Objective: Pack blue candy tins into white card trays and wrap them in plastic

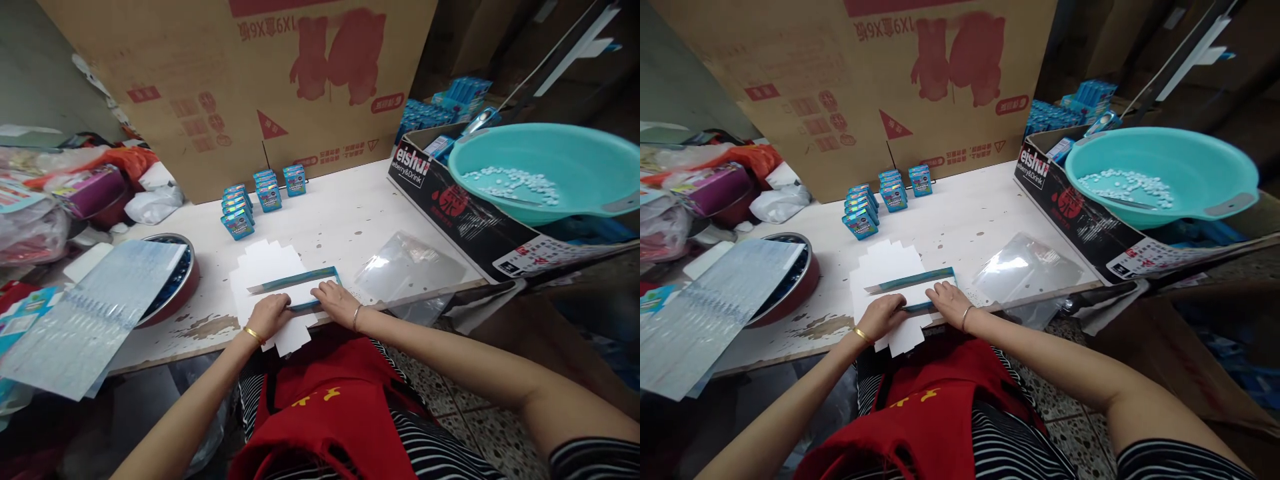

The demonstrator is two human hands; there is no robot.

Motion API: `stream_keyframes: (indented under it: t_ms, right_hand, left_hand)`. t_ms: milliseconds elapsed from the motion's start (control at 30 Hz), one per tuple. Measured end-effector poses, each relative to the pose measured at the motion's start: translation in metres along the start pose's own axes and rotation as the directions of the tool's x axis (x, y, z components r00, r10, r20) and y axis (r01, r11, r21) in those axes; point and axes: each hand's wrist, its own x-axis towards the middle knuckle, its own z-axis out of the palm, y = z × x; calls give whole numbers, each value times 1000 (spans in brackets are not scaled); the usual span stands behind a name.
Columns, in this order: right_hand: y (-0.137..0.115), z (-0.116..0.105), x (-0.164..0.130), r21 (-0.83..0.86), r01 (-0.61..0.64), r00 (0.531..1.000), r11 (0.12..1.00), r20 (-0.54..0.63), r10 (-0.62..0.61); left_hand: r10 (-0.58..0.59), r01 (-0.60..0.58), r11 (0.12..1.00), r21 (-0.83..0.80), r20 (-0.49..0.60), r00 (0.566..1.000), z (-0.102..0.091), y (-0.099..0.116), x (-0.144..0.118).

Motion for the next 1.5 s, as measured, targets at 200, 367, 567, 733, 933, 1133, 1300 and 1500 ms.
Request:
stream_keyframes:
  t_ms: [200, 367, 567, 733, 933, 1133, 1300, 1500]
  right_hand:
    - [4, -10, 7, 92, -39, 994, 995, 106, 29]
    - [6, -17, 12, 175, -62, 980, 983, 196, 26]
    - [15, -16, 15, 316, -69, 981, 946, 195, 7]
    - [40, -12, 17, 258, 121, 988, 959, 65, -142]
    - [52, -21, -2, -18, 230, 967, 973, -110, -230]
    - [3, -4, -45, 80, 163, 976, 983, -156, -149]
    - [-27, 25, -49, 113, 235, 962, 965, -172, -214]
    - [-6, 29, -46, 254, 287, 927, 923, -317, -201]
  left_hand:
    - [-23, 27, 999, -18, 210, 978, -24, 1, 14]
    - [4, 18, 997, -70, 295, 955, -29, -2, 26]
    - [63, -3, 989, -151, 390, 919, -40, -4, 38]
    - [-5, 53, 988, -147, 309, 951, -27, 27, 30]
    - [-100, 117, 976, -182, 103, 990, 6, 75, 32]
    - [194, -198, 980, -20, -125, 973, -21, 28, 13]
    - [401, -392, 895, 212, 1, 916, -20, -14, -11]
    - [473, -470, 870, 146, 15, 881, -1, -5, -20]
